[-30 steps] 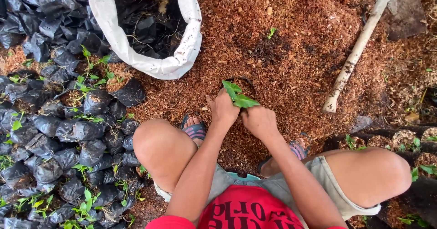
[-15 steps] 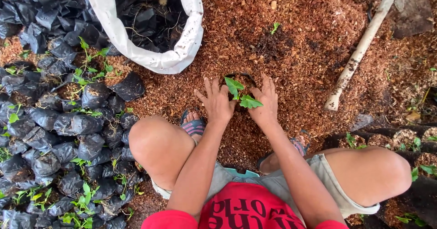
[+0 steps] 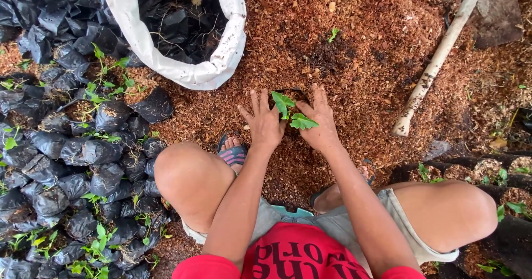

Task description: Transplanting small seedlings into black polybags filled with soil and mulch.

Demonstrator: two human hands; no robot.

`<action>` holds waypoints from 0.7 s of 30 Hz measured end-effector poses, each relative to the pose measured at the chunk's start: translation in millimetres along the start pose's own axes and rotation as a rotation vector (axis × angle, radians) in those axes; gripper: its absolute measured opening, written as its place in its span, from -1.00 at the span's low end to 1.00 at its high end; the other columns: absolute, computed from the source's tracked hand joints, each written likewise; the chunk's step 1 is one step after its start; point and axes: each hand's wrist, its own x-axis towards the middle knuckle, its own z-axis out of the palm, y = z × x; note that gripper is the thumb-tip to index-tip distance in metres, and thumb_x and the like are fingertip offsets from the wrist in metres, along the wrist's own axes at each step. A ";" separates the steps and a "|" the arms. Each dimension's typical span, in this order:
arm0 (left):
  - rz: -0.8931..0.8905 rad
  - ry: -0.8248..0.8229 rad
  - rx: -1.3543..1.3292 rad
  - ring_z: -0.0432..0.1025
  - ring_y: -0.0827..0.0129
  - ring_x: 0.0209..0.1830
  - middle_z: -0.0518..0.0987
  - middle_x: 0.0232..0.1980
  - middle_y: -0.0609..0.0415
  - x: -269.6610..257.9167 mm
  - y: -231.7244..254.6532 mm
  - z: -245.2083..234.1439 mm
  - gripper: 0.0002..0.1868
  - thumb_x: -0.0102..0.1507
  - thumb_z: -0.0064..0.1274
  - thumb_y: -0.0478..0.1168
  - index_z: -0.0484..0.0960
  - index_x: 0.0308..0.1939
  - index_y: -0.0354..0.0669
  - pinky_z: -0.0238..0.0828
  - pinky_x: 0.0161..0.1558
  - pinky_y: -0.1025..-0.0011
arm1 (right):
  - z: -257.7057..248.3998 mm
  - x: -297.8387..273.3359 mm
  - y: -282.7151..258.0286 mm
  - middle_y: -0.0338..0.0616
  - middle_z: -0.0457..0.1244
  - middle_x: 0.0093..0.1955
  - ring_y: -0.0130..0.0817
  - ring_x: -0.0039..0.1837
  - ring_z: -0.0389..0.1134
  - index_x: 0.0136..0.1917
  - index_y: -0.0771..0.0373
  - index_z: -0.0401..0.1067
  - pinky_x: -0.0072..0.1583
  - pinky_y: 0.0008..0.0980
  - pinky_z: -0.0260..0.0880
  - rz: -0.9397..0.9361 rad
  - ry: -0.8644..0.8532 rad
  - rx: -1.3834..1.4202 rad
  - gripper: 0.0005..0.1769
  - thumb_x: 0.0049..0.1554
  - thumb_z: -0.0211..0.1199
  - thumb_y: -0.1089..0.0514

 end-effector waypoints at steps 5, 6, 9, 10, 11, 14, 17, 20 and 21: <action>-0.110 -0.160 0.097 -0.38 -0.14 0.69 -0.08 0.69 -0.16 8.5 2.3 -3.1 -0.71 0.22 0.23 -0.18 0.71 0.02 -0.08 -0.42 0.40 -0.58 | 33.1 12.3 24.0 0.22 -0.14 0.66 0.22 0.67 -0.27 0.30 0.03 0.50 0.45 0.20 0.01 -0.077 -0.057 -0.294 -0.64 0.26 0.18 0.02; -0.104 -0.156 0.098 -0.38 -0.14 0.69 -0.08 0.69 -0.16 6.4 5.3 -8.6 -0.71 0.22 0.23 -0.18 0.71 0.02 -0.08 -0.42 0.40 -0.58 | 33.8 12.6 25.4 0.22 -0.14 0.66 0.22 0.67 -0.27 0.30 0.03 0.50 0.45 0.20 0.01 -0.076 -0.049 -0.295 -0.64 0.26 0.18 0.02; -0.121 -0.173 0.073 -0.35 -0.20 0.68 -0.09 0.69 -0.21 3.2 10.8 -17.7 -0.68 0.25 0.20 -0.17 0.70 0.06 -0.14 -0.42 0.37 -0.60 | 27.4 13.5 27.2 0.21 -0.14 0.65 0.26 0.65 -0.22 0.28 0.03 0.52 0.42 0.24 0.08 -0.052 -0.025 -0.141 -0.65 0.26 0.20 0.00; -0.121 -0.158 0.036 -0.30 -0.24 0.67 -0.07 0.67 -0.26 0.7 7.5 -13.4 -0.66 0.24 0.21 -0.17 0.69 0.07 -0.18 -0.35 0.37 -0.59 | 23.3 10.3 26.3 0.27 -0.13 0.64 0.33 0.63 -0.19 0.27 0.10 0.53 0.43 0.27 0.08 -0.036 -0.023 0.104 -0.62 0.18 0.27 0.14; -0.122 -0.142 -0.001 -0.24 -0.27 0.66 -0.05 0.65 -0.31 -1.5 3.8 -8.9 -0.64 0.23 0.22 -0.18 0.69 0.08 -0.21 -0.27 0.36 -0.58 | 19.8 7.4 25.5 0.34 -0.11 0.63 0.39 0.61 -0.16 0.27 0.16 0.53 0.43 0.29 0.08 -0.019 -0.021 0.348 -0.56 0.10 0.34 0.28; -0.126 -0.078 -0.335 -0.05 -0.34 0.59 -0.15 0.62 -0.47 -10.4 0.5 -9.3 -0.35 0.21 0.12 -0.42 0.30 0.38 -0.39 -0.27 0.35 -0.63 | 24.0 0.0 53.4 0.19 0.15 0.41 0.18 0.53 0.09 0.15 0.21 0.50 0.44 0.20 0.10 0.051 0.165 0.445 -0.77 0.23 0.15 0.31; -0.234 0.020 -0.499 0.06 -0.29 0.55 -0.07 0.57 -0.44 -4.1 -13.9 9.7 -0.28 0.21 0.06 -0.42 0.09 0.41 -0.24 0.07 0.30 -0.49 | 19.6 7.3 57.6 0.08 0.29 0.09 0.06 0.14 0.41 0.01 0.27 0.47 0.16 0.02 0.42 0.182 0.209 0.258 -0.74 0.25 0.30 0.01; -0.358 -0.184 -0.452 0.39 -0.36 0.24 0.28 0.36 -0.52 -1.1 -37.2 39.9 -0.20 0.31 -0.08 0.05 0.02 0.45 -0.39 0.38 -0.01 -0.38 | 9.7 6.1 45.1 -0.02 0.30 0.07 -0.01 0.17 0.42 0.11 0.18 0.48 0.17 -0.01 0.49 0.275 -0.082 0.001 -0.58 0.26 0.18 -0.19; -0.344 -0.191 -0.447 0.39 -0.36 0.24 0.28 0.36 -0.52 0.9 -41.1 43.1 -0.20 0.31 -0.08 0.05 0.02 0.45 -0.39 0.38 -0.01 -0.38 | 24.7 7.1 55.8 -0.02 0.30 0.07 -0.01 0.17 0.42 0.11 0.18 0.48 0.17 -0.01 0.49 0.286 -0.070 0.003 -0.58 0.26 0.18 -0.19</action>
